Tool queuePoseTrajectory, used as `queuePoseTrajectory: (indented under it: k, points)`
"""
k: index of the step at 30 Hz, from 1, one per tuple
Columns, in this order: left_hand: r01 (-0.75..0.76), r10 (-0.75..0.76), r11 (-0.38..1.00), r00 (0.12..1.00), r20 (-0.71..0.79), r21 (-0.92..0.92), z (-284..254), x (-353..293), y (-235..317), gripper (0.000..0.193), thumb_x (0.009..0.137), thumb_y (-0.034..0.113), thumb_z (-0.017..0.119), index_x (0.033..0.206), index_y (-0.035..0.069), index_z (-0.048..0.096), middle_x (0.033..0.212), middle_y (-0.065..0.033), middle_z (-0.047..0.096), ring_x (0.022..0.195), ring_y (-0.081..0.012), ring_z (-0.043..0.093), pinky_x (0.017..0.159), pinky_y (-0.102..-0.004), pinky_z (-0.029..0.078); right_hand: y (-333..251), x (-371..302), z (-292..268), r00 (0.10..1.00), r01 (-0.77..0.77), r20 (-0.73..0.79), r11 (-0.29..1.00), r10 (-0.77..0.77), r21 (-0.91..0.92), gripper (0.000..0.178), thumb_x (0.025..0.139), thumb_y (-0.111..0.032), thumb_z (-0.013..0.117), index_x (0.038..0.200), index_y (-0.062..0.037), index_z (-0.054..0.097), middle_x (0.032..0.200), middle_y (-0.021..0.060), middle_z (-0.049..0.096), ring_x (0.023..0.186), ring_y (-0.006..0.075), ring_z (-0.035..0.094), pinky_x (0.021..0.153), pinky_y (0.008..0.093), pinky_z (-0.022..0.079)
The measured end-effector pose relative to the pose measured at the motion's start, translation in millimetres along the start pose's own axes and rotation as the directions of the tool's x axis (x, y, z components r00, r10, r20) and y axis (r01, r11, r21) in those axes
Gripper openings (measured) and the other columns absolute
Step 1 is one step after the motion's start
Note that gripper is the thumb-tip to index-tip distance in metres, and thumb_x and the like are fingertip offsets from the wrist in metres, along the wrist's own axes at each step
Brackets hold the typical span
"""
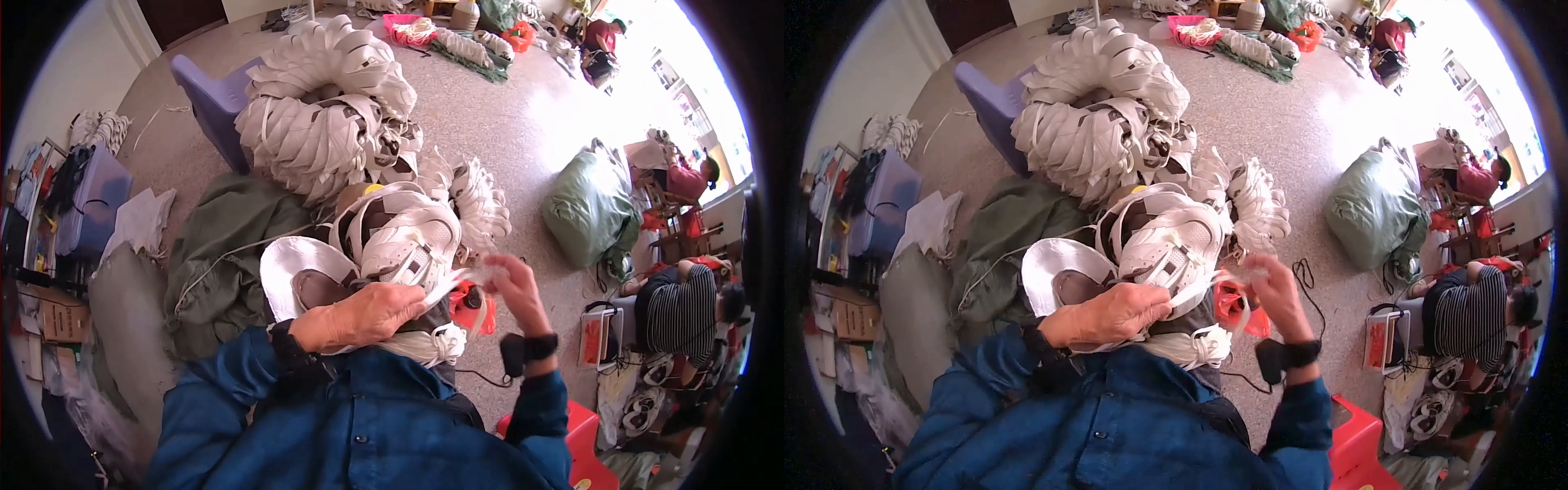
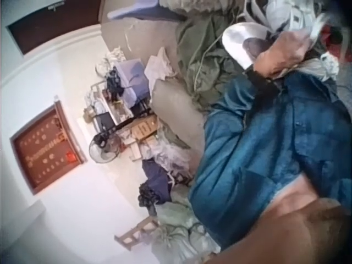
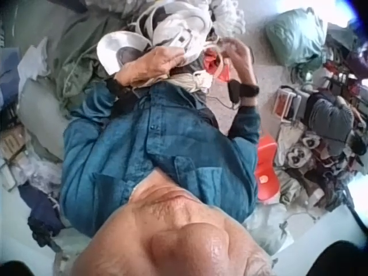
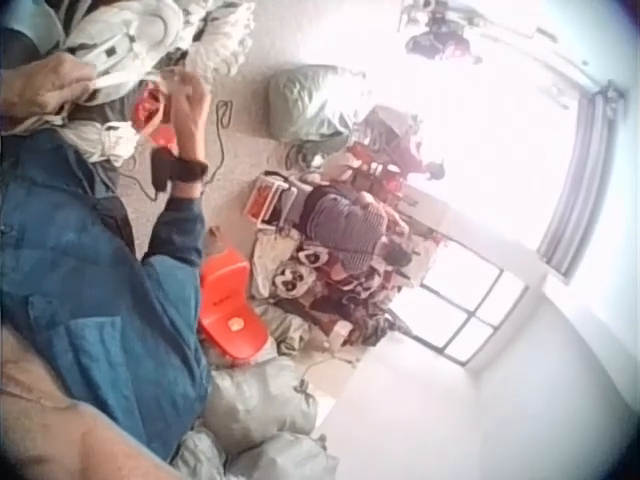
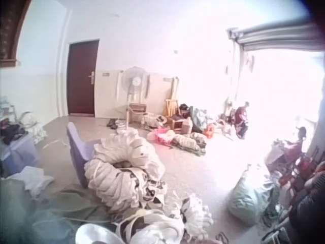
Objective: Lacing and assembling components of white athletic shoes.
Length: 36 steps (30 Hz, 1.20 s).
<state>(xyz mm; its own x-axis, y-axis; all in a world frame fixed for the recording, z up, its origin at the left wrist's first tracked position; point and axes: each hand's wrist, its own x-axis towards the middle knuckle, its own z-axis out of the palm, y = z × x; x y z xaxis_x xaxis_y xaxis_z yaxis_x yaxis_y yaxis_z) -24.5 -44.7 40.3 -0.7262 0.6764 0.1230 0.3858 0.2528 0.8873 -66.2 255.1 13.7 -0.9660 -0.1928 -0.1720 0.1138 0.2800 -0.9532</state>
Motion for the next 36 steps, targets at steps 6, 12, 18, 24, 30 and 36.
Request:
queuePoseTrajectory:
  k: [6,12,18,24,30,36]
  points:
    - [0.161,-0.165,0.888,0.986,0.029,-0.432,-3.4,-7.9,15.6,0.027,0.105,0.018,0.045,0.092,-0.002,0.058,0.075,-0.0068,0.058,0.067,-0.0161,0.059,0.068,-0.0361,0.049,20.9,92.5,68.7,0.975,0.019,-0.207,0.951,-0.086,-0.308,0.042,0.089,-0.033,0.070,0.109,0.0038,0.063,0.087,0.0129,0.066,0.076,0.0195,0.063,0.070,0.0330,0.051]
    - [0.427,-0.359,0.544,0.897,0.259,-0.722,-16.0,-65.2,38.4,0.031,0.105,0.024,0.047,0.103,-0.004,0.061,0.077,-0.0011,0.057,0.062,-0.0076,0.050,0.059,-0.0222,0.042,21.2,107.1,92.3,0.933,0.168,-0.287,0.967,-0.219,-0.192,0.042,0.087,-0.038,0.074,0.097,-0.0004,0.056,0.081,0.0158,0.065,0.073,0.0224,0.062,0.070,0.0365,0.051]
    - [0.444,-0.367,0.371,0.877,0.311,-0.816,-16.4,-97.9,58.8,0.034,0.105,0.029,0.049,0.104,-0.002,0.060,0.078,0.0018,0.053,0.061,-0.0053,0.042,0.056,-0.0204,0.035,29.2,106.6,92.3,0.914,0.211,-0.316,0.963,-0.255,-0.166,0.040,0.088,-0.036,0.073,0.096,-0.0005,0.056,0.079,0.0150,0.064,0.072,0.0219,0.061,0.069,0.0364,0.051]
    - [0.472,-0.353,0.239,0.856,0.377,-0.849,-5.7,-101.2,57.7,0.030,0.106,0.028,0.048,0.100,0.001,0.061,0.081,0.0029,0.054,0.065,-0.0045,0.044,0.060,-0.0194,0.037,28.5,100.7,91.9,0.922,0.168,-0.305,0.957,-0.237,-0.236,0.039,0.089,-0.036,0.072,0.097,-0.0002,0.058,0.079,0.0131,0.063,0.072,0.0205,0.059,0.068,0.0354,0.049]
    - [0.249,-0.191,0.672,0.968,0.161,-0.697,-7.8,-77.6,61.5,0.033,0.106,0.025,0.046,0.097,-0.003,0.061,0.091,-0.0093,0.062,0.089,-0.0199,0.062,0.087,-0.0345,0.048,37.8,70.8,55.1,0.902,0.218,-0.386,0.976,-0.193,0.021,0.027,0.098,-0.025,0.059,0.104,0.0008,0.061,0.085,0.0041,0.063,0.076,0.0116,0.056,0.070,0.0285,0.048]
    - [0.037,0.006,0.519,0.999,0.048,-0.854,-20.0,-45.5,81.2,0.032,0.106,0.025,0.044,0.094,-0.001,0.059,0.094,-0.0129,0.064,0.102,-0.0279,0.060,0.100,-0.0452,0.043,50.3,15.8,50.7,0.961,0.240,-0.179,0.955,-0.209,0.175,0.014,0.099,-0.005,0.052,0.106,-0.0003,0.062,0.092,0.0016,0.064,0.081,0.0070,0.056,0.071,0.0227,0.047]
